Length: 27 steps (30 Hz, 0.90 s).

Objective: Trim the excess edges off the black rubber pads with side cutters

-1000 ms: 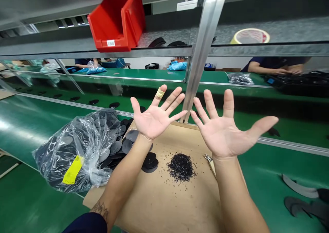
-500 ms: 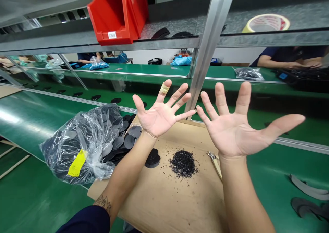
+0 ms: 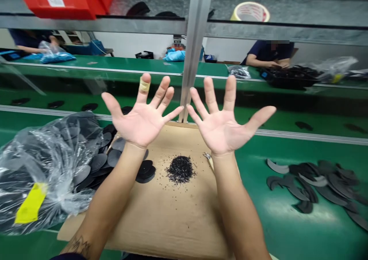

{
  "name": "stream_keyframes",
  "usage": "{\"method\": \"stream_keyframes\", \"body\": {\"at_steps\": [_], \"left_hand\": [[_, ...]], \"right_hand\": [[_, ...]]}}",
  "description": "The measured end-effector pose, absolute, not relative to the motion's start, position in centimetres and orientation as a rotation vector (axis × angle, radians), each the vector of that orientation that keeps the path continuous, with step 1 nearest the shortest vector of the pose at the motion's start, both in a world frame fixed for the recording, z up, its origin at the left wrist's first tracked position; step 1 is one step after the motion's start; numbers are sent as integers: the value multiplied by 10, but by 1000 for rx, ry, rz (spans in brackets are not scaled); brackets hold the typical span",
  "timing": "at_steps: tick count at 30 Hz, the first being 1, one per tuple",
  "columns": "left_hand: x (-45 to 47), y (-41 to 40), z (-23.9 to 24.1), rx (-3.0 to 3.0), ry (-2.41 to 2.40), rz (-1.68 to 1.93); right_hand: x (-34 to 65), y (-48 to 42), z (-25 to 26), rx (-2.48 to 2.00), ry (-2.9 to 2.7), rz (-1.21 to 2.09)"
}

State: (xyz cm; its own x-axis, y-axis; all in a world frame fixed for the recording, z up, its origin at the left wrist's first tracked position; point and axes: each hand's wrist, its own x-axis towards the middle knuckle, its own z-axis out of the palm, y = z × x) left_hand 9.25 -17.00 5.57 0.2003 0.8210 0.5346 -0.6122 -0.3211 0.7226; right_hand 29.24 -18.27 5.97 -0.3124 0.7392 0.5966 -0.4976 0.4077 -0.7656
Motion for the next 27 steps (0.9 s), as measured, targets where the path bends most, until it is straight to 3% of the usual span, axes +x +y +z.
{"method": "stream_keyframes", "body": {"at_steps": [13, 27], "left_hand": [[71, -163, 50, 1681, 490, 1367], [79, -168, 55, 1500, 472, 1407]], "right_hand": [[286, -177, 58, -306, -1538, 1232], [294, -176, 55, -48, -1315, 1413]]}}
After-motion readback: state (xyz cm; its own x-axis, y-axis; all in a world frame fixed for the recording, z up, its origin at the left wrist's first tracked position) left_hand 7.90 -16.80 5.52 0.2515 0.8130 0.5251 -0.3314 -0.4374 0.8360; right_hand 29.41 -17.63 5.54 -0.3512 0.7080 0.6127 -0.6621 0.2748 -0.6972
